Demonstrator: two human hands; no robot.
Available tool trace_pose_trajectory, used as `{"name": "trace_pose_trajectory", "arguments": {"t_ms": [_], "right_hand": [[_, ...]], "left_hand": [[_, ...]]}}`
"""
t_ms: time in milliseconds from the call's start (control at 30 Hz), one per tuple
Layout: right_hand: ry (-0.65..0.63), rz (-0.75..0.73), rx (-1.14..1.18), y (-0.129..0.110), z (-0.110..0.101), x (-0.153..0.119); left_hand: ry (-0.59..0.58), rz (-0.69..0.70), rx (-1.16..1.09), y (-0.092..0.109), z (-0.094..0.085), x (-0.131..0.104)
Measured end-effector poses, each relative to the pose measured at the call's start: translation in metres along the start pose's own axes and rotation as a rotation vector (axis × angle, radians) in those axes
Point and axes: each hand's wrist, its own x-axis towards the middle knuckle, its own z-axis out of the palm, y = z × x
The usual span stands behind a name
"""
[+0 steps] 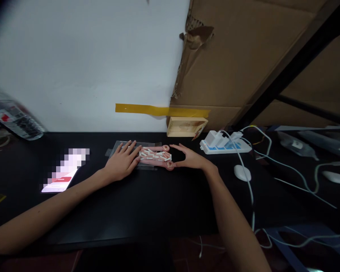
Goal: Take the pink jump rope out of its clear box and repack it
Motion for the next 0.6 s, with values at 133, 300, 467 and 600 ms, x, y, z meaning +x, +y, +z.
{"name": "trace_pose_trajectory", "arguments": {"t_ms": [133,300,467,600], "right_hand": [[0.025,-0.059,-0.016,-0.004,0.008,0.006],[0.128,-0.123,-0.015,-0.015,0.030,0.015],[0.182,-0.143,-0.018,-0.021,0.050,0.020],[0.156,-0.142,-0.050,-0.020,0.048,0.018]], "left_hand": [[-0.003,0.000,0.000,0.001,-0.001,0.000],[0.003,0.002,0.003,0.001,0.000,0.000],[0.014,-0.001,-0.017,0.000,0.002,0.000],[0.007,0.003,-0.003,-0.001,0.001,0.000]]}}
